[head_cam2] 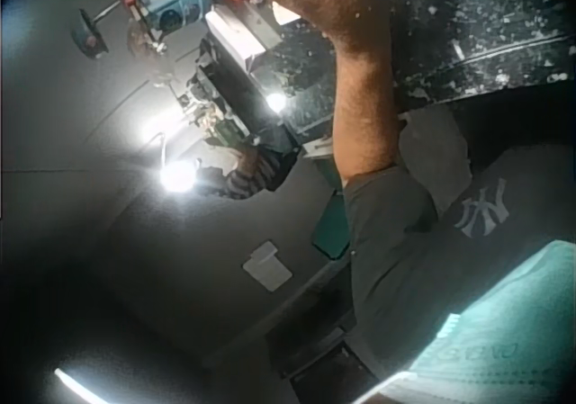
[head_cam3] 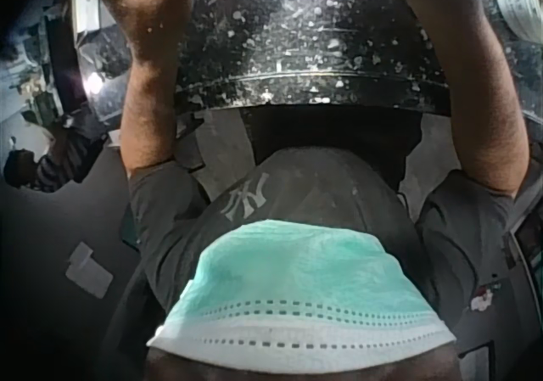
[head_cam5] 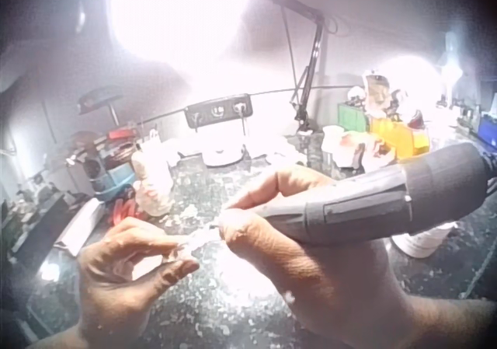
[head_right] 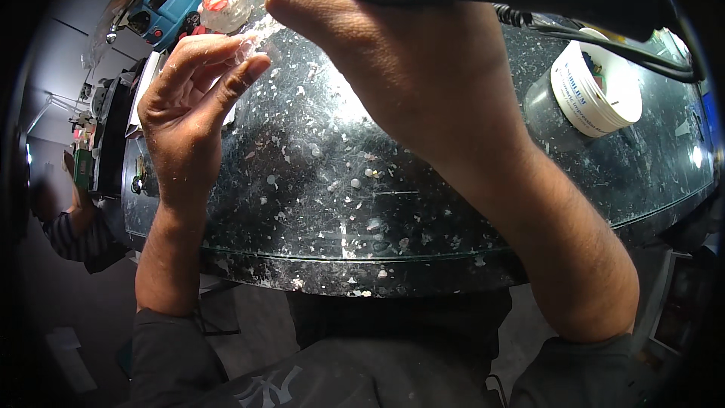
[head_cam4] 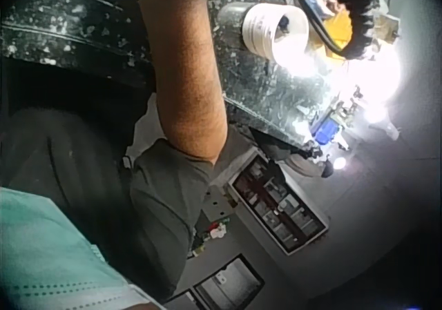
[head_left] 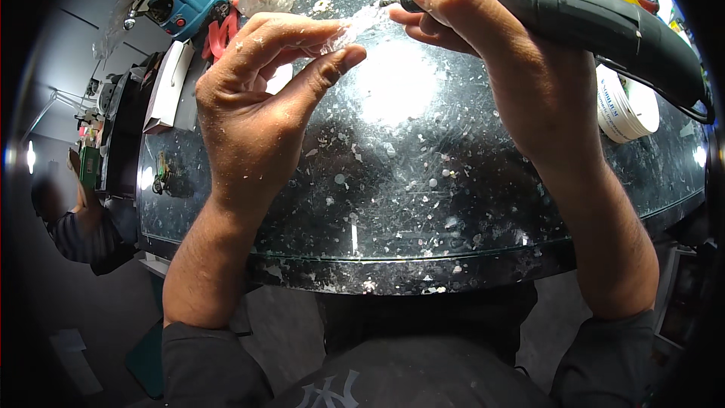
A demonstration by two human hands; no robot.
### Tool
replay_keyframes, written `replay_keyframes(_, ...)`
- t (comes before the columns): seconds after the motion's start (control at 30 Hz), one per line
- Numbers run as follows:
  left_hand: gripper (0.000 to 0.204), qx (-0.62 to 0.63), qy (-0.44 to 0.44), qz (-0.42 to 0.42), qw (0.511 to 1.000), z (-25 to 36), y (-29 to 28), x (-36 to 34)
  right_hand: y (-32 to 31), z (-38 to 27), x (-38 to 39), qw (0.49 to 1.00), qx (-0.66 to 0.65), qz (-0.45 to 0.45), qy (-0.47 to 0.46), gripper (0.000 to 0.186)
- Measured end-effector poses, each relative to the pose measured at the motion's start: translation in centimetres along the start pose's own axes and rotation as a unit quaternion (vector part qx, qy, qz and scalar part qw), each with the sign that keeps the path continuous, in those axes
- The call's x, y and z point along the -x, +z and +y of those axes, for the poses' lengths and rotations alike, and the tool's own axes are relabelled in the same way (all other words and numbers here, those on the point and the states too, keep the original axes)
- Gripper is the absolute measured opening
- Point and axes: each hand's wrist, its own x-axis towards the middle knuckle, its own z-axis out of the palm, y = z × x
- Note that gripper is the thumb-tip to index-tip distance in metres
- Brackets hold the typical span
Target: The person takes a bit from a container, installs it into a rotary tool, and trims the edges of a clear dental appliance using the rotary tool.
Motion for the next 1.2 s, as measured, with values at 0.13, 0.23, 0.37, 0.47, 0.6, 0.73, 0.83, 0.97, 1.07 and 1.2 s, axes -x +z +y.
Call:
replay_keyframes(0.13, 0.022, -0.004, 0.004, -0.002, 1.000, 0.0, -0.1, 0.0, -0.2, 0.4, 0.1, 1.000, -0.001, -0.010, -0.024, 0.024)
replay_keyframes(0.23, 0.021, 0.005, -0.006, -0.004, 1.000, 0.1, 0.0, 0.0, -0.3, 0.7, 0.1, 0.999, -0.002, -0.017, -0.042, 0.024)
replay_keyframes(0.37, 0.021, -0.002, -0.006, -0.001, 1.000, 0.0, 0.0, 0.0, -0.4, 1.0, 0.0, 0.998, -0.003, -0.025, -0.065, 0.025)
replay_keyframes(0.47, 0.021, -0.007, -0.010, -0.008, 1.000, 0.0, -0.1, 0.0, -0.1, 1.1, -0.4, 0.996, -0.004, -0.032, -0.083, 0.025)
replay_keyframes(0.6, 0.022, -0.007, -0.020, -0.011, 1.000, 0.0, 0.0, 0.0, -0.5, 1.7, 0.0, 0.993, -0.006, -0.042, -0.106, 0.025)
replay_keyframes(0.73, 0.021, 0.008, -0.009, 0.010, 1.000, -0.1, 0.1, -0.1, -0.7, 2.1, 0.0, 0.990, -0.007, -0.051, -0.129, 0.025)
replay_keyframes(0.83, 0.021, 0.019, -0.009, 0.009, 1.000, -0.1, 0.2, -0.2, -0.6, 2.3, -0.1, 0.988, -0.007, -0.057, -0.146, 0.026)
replay_keyframes(0.97, 0.021, 0.016, -0.009, 0.008, 1.000, -0.1, 0.2, -0.2, -0.5, 2.6, 0.2, 0.984, -0.008, -0.065, -0.168, 0.026)
replay_keyframes(1.07, 0.021, 0.002, -0.004, 0.008, 1.000, -0.1, 0.1, -0.2, -0.7, 2.9, 0.0, 0.980, -0.010, -0.074, -0.186, 0.026)
replay_keyframes(1.2, 0.023, -0.026, -0.013, -0.025, 0.999, 0.0, -0.2, -0.2, -0.9, 3.2, 0.0, 0.974, -0.010, -0.083, -0.211, 0.026)
